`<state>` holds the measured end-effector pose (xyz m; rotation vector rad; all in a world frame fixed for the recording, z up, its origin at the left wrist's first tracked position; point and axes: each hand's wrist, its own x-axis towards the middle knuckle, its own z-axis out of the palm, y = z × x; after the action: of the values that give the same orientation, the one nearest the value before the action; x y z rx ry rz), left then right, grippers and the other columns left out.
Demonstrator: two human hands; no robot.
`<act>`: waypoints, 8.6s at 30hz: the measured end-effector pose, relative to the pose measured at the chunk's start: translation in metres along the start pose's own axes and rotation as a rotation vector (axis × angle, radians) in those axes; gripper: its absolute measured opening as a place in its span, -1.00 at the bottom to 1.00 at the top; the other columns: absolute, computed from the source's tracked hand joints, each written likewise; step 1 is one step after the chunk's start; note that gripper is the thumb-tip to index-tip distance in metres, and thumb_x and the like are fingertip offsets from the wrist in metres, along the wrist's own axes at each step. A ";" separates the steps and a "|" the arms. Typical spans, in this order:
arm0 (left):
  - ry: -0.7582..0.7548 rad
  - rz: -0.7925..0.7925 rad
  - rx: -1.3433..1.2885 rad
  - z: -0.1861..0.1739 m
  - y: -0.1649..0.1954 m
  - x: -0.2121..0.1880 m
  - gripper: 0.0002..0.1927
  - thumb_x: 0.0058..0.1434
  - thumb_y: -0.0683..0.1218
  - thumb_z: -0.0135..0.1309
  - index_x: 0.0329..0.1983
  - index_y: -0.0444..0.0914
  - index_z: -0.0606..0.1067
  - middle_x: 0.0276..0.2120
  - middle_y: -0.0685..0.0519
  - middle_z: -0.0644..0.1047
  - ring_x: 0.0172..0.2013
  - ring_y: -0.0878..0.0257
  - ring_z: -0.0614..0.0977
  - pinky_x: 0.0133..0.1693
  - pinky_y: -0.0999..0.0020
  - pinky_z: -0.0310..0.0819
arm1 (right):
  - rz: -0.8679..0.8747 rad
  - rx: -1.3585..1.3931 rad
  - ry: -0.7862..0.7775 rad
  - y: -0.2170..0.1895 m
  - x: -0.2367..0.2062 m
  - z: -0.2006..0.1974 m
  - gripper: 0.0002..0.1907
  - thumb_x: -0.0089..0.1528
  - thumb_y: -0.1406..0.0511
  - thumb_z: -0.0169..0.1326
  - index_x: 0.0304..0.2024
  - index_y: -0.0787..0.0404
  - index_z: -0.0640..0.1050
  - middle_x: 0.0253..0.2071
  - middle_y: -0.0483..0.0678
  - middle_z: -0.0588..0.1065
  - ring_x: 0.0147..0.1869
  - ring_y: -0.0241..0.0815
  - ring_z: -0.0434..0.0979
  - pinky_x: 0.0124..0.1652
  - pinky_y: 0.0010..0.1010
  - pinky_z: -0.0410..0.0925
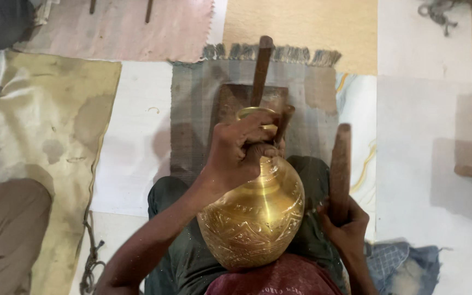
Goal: The person sits on the floor with a brass vessel on their lap and uses a metal chisel and wooden mallet to engrave decorative patterns along the neck and shoulder of the vessel. They repeatedly position the chisel and strike it with the mallet to create fine lines and motifs.
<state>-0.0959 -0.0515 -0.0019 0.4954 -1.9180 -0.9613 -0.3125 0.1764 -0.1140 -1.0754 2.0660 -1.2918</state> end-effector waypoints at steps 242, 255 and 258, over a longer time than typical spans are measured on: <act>-1.307 -0.229 0.381 0.051 0.008 0.123 -0.66 -0.03 -0.43 0.08 -0.23 -0.23 0.56 -0.39 -0.02 0.62 -0.44 0.12 0.61 -0.45 0.10 0.49 | 0.081 0.212 -0.037 0.013 -0.048 0.003 -0.66 0.04 0.42 0.32 -0.14 0.35 0.56 -0.34 -0.01 0.59 -0.34 -0.23 0.60 -0.33 -0.42 0.48; -1.425 -0.092 0.285 0.039 0.017 0.139 -0.51 -0.20 -0.34 0.17 -0.12 -0.21 0.60 -0.29 0.03 0.63 -0.29 0.21 0.70 -0.36 0.18 0.56 | 0.169 0.178 -0.072 0.007 -0.038 0.014 -0.80 0.07 0.40 0.34 -0.29 0.31 0.60 -0.41 -0.05 0.60 -0.40 -0.29 0.57 -0.34 -0.49 0.44; -1.376 0.002 0.266 0.040 0.011 0.135 -0.45 -0.25 -0.33 0.18 -0.08 -0.22 0.61 -0.23 -0.03 0.61 -0.27 0.15 0.69 -0.36 0.16 0.60 | 0.277 0.114 -0.103 -0.004 -0.035 0.015 -0.79 0.07 0.41 0.33 -0.27 0.32 0.60 -0.44 -0.05 0.57 -0.42 -0.31 0.51 -0.39 -0.46 0.38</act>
<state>-0.1985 -0.1180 0.0693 -0.1355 -3.2799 -1.1634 -0.2799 0.1966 -0.1173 -0.7588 1.9582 -1.1740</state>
